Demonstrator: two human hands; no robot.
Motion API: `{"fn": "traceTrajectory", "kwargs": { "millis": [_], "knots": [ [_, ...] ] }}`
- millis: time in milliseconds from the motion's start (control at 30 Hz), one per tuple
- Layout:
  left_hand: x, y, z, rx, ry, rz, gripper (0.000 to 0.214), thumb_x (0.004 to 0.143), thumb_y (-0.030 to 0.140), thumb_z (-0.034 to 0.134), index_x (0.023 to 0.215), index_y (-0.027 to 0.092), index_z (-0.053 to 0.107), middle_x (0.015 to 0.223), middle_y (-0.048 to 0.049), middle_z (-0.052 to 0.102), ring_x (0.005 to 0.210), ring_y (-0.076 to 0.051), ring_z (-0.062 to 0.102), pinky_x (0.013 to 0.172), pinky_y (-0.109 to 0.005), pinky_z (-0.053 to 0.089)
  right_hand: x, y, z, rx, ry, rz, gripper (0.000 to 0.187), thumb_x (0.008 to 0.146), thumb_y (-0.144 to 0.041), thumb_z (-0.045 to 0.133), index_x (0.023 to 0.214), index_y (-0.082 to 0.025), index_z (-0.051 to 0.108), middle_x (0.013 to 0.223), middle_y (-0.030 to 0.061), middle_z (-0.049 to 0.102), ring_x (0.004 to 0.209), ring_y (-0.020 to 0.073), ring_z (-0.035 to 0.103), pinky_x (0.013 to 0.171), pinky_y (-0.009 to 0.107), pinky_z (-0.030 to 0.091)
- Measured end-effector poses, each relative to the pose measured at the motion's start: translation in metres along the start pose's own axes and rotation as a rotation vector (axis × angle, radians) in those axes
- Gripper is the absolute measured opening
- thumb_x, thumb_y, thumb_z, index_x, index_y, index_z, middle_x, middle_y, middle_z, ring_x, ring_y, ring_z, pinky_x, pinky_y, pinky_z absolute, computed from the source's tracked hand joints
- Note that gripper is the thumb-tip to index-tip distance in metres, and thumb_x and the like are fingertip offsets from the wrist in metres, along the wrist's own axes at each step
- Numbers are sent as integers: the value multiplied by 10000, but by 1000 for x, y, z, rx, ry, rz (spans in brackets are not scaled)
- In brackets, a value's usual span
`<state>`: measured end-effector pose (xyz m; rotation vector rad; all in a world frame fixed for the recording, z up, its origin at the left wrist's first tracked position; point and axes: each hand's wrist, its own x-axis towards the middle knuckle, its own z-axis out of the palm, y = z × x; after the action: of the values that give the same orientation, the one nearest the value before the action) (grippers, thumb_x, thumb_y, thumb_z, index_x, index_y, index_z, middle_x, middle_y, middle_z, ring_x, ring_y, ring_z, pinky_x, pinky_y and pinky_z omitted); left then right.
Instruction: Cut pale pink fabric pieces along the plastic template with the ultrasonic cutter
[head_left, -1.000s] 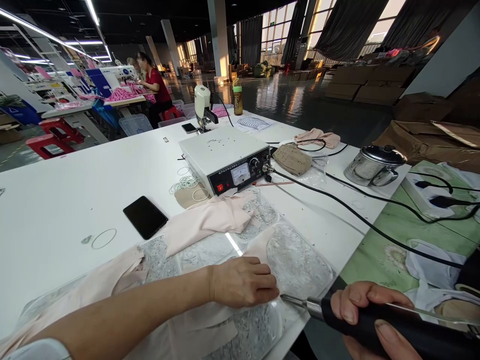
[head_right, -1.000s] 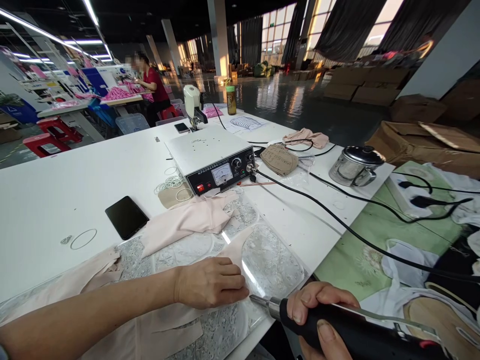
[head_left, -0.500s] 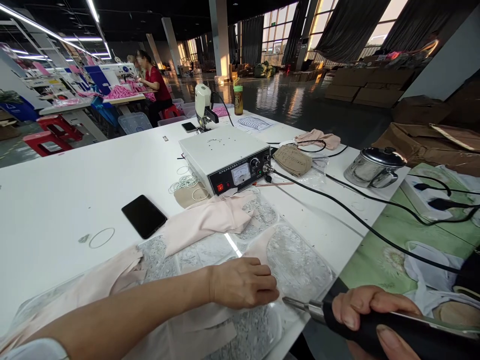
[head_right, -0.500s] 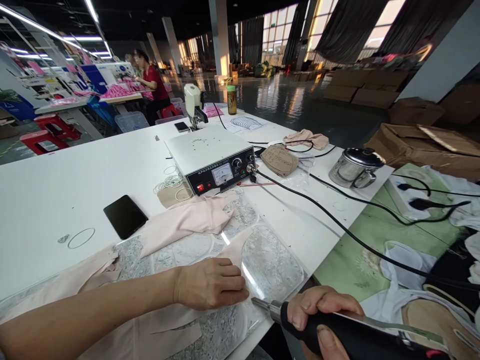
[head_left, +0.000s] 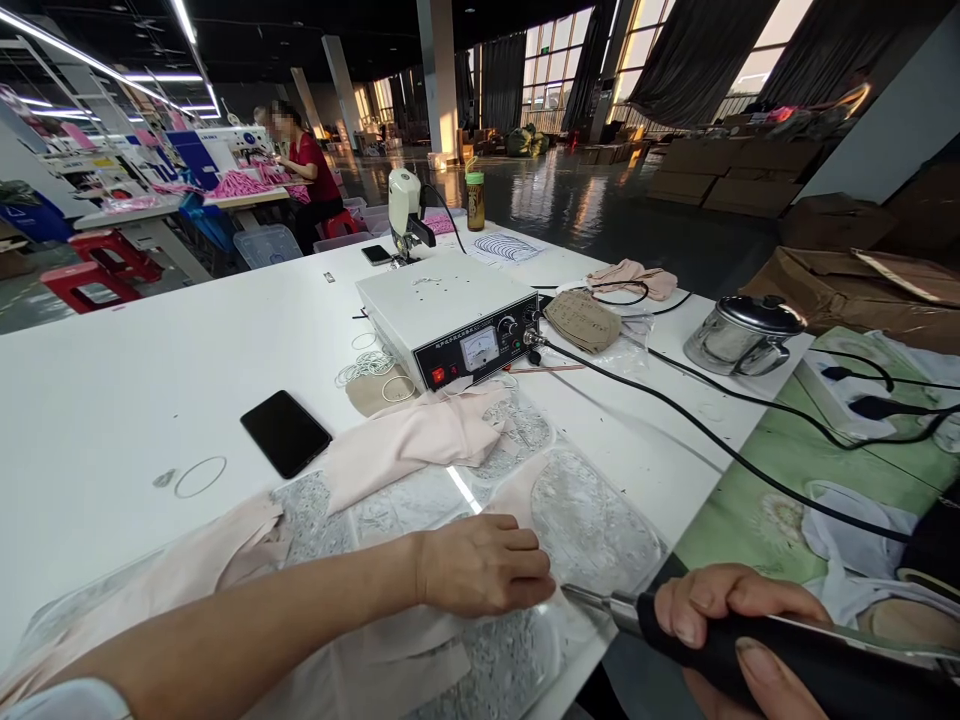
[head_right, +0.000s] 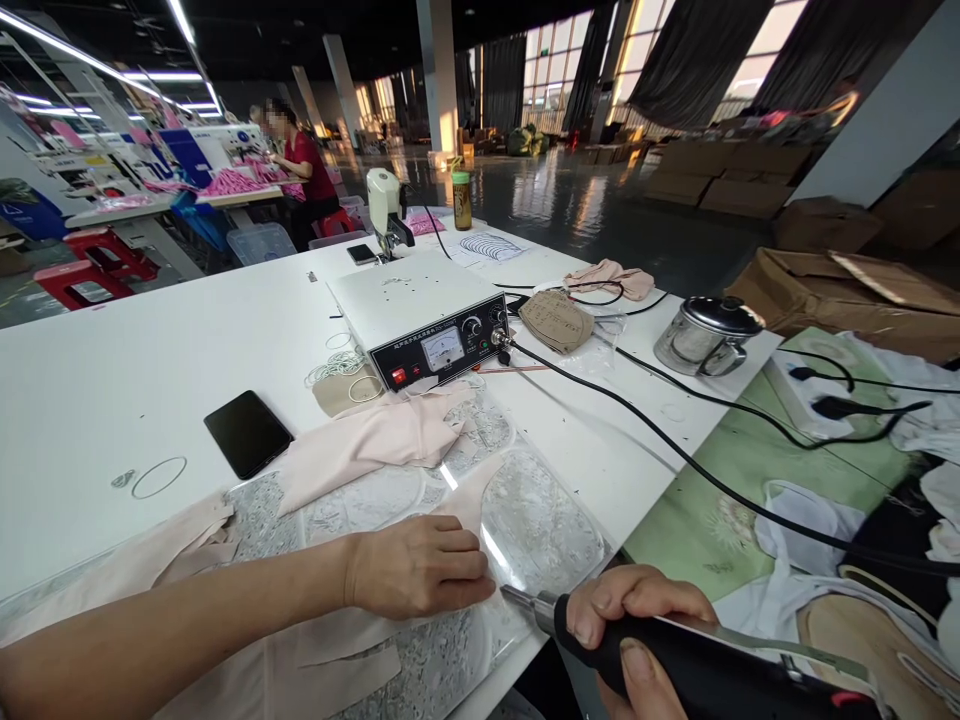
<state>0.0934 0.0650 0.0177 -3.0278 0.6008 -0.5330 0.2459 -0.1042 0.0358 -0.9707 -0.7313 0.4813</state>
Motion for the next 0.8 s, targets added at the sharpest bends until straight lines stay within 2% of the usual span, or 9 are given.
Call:
{"fn": "traceTrajectory", "kwargs": {
  "millis": [133,333,467,800],
  "knots": [
    [-1,0,1,8,8,0,170,1002,130,497,899,123,632,780,-32,596,714,-131,544,617,-268,385,0,1,-1,-24,-31,-30,64,866,-263,622,848,-245,563,716,-8,535,556,120,538,517,285,551],
    [-2,0,2,-11,-16,-14,126,1008,158,507,960,114,616,792,-36,601,719,-132,559,643,-262,402,-2,4,-7,22,-48,5,29,902,-270,564,929,-261,556,781,1,522,604,130,558,561,310,548],
    [-1,0,0,-27,-24,-9,153,1009,124,469,999,101,619,847,-52,630,747,-139,570,651,-269,425,-1,6,-4,29,-60,-49,30,910,-288,562,912,-258,556,741,0,526,574,134,558,530,299,522],
    [-1,-5,-9,-72,-43,-19,259,1030,91,322,1100,61,569,886,-102,623,784,-181,572,662,-297,450,-10,11,3,83,75,71,159,882,-382,623,875,-250,535,751,-6,513,576,127,538,558,301,485]
  ]
}}
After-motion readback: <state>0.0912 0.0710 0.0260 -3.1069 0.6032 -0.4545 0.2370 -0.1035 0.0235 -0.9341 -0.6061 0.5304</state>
